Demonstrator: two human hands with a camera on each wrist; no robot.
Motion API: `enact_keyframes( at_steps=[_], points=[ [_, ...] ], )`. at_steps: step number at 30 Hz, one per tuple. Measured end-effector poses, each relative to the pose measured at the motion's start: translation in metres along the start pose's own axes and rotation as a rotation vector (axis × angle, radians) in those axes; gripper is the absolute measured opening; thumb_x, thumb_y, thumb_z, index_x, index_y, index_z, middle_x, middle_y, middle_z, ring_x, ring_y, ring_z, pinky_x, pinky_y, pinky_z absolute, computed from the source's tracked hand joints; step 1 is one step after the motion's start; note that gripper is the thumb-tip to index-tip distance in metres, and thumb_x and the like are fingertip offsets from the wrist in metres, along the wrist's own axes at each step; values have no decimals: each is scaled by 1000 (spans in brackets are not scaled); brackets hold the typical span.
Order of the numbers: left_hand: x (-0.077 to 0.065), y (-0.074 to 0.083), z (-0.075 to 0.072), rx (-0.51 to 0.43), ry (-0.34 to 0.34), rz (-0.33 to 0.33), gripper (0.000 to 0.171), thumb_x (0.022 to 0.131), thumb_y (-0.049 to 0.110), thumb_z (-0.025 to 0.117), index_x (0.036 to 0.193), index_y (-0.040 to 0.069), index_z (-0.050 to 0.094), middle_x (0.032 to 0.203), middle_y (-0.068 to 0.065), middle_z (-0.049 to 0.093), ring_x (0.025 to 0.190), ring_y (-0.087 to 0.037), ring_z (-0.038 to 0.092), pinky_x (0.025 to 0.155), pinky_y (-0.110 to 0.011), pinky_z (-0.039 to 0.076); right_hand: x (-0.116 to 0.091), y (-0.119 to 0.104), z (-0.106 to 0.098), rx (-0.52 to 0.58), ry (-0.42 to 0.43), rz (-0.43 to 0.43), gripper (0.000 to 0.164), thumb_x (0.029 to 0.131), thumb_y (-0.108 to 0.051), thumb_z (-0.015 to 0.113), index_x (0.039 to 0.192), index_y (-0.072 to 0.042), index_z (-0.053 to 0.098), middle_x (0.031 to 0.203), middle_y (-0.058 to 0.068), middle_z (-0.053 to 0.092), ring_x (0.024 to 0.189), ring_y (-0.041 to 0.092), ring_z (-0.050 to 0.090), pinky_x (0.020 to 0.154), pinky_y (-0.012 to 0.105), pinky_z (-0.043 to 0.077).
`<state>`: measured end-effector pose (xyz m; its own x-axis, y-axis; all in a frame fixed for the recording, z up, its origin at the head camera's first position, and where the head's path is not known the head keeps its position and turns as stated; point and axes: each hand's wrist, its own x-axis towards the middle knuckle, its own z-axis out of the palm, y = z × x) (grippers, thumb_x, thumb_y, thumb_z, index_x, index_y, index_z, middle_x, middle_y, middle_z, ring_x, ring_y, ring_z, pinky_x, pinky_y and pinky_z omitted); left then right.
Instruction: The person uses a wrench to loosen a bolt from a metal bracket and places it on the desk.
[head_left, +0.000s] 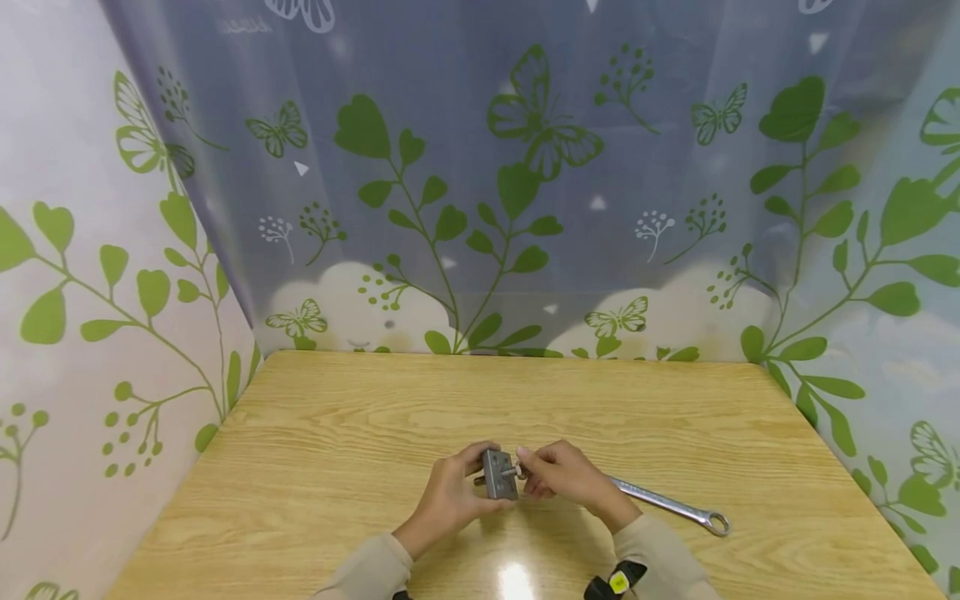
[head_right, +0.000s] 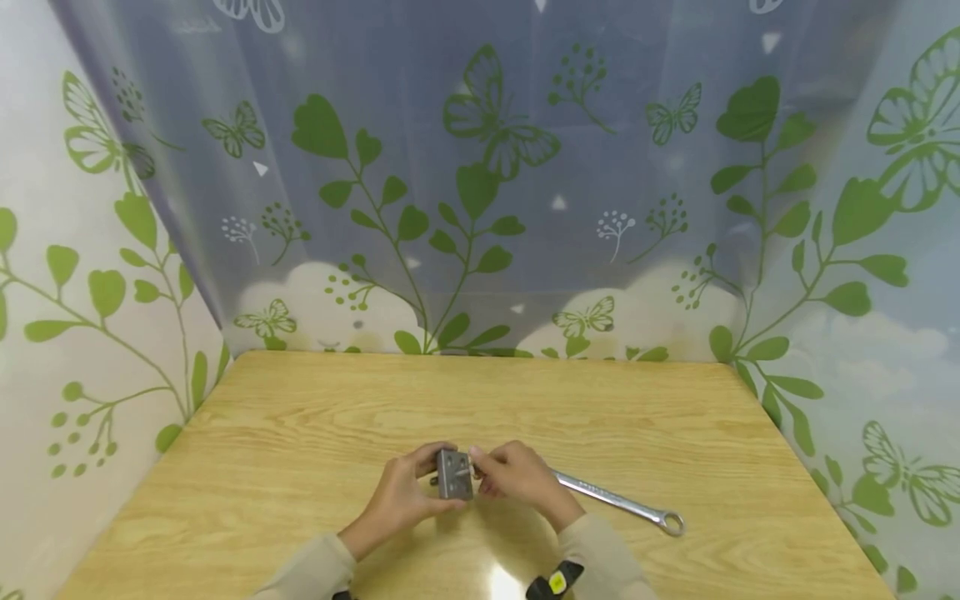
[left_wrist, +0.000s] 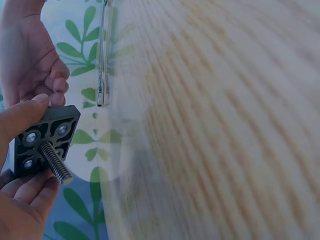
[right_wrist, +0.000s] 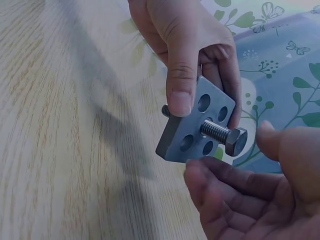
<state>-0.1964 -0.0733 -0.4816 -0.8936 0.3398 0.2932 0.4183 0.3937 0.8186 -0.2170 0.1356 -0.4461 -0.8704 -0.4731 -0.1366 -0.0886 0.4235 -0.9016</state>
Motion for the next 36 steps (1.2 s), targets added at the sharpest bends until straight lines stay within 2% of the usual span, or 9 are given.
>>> enact_keyframes(
  at_steps=[6,10,16,20,26,29,32,36],
  points=[
    [1,0,0,0,2,6,70,66,10,88,126,-3,55,121,-19,64,106,-32,65,89,-33,55,2,-1,3,-24,39,13,57,99,-45,47,83,6,69,68,7,66,62,19,64,60,42,58],
    [0,0,-1,-6,-3,0,69,67,11,88,126,-1,55,122,-18,64,107,-31,65,88,-32,55,3,-1,3,-49,29,-25,46,98,-38,54,85,4,68,67,5,64,61,16,61,60,41,57],
    [-2,-1,-1,-21,-11,-13,68,67,11,87,126,-1,55,122,-20,63,107,-31,65,88,-32,55,3,-1,2,-141,50,-156,16,88,-16,70,100,-6,70,89,5,68,77,17,64,67,32,56],
    [-2,-1,-1,-29,-9,-14,69,67,12,88,126,-2,55,121,-20,64,107,-32,65,88,-33,55,2,-2,1,-195,72,-213,16,84,-5,72,100,-7,72,100,8,69,85,19,66,72,32,57],
    [-1,0,-1,-17,-6,-24,69,67,15,88,126,-1,56,121,-18,64,106,-31,65,87,-33,56,0,-5,1,-200,77,-226,18,83,1,71,99,-7,72,101,10,69,86,21,67,73,33,58],
    [-1,0,-1,-13,-8,-17,69,67,15,88,126,-1,56,121,-18,64,106,-31,65,87,-32,56,0,-5,1,-191,65,-212,22,84,-4,72,106,-5,71,102,11,69,87,22,67,75,35,58],
    [-2,-1,-1,-7,-11,-8,69,67,14,88,126,-2,55,122,-19,63,106,-31,65,87,-31,56,-1,-4,1,-170,50,-164,29,89,-19,69,111,-2,68,103,12,69,89,23,67,77,38,58],
    [-2,-1,0,12,-11,-2,68,67,12,88,126,-2,56,122,-19,63,106,-31,65,87,-30,56,-1,-1,1,-86,41,-64,44,97,-38,56,103,4,69,92,12,70,82,26,68,73,40,59]
  ],
)
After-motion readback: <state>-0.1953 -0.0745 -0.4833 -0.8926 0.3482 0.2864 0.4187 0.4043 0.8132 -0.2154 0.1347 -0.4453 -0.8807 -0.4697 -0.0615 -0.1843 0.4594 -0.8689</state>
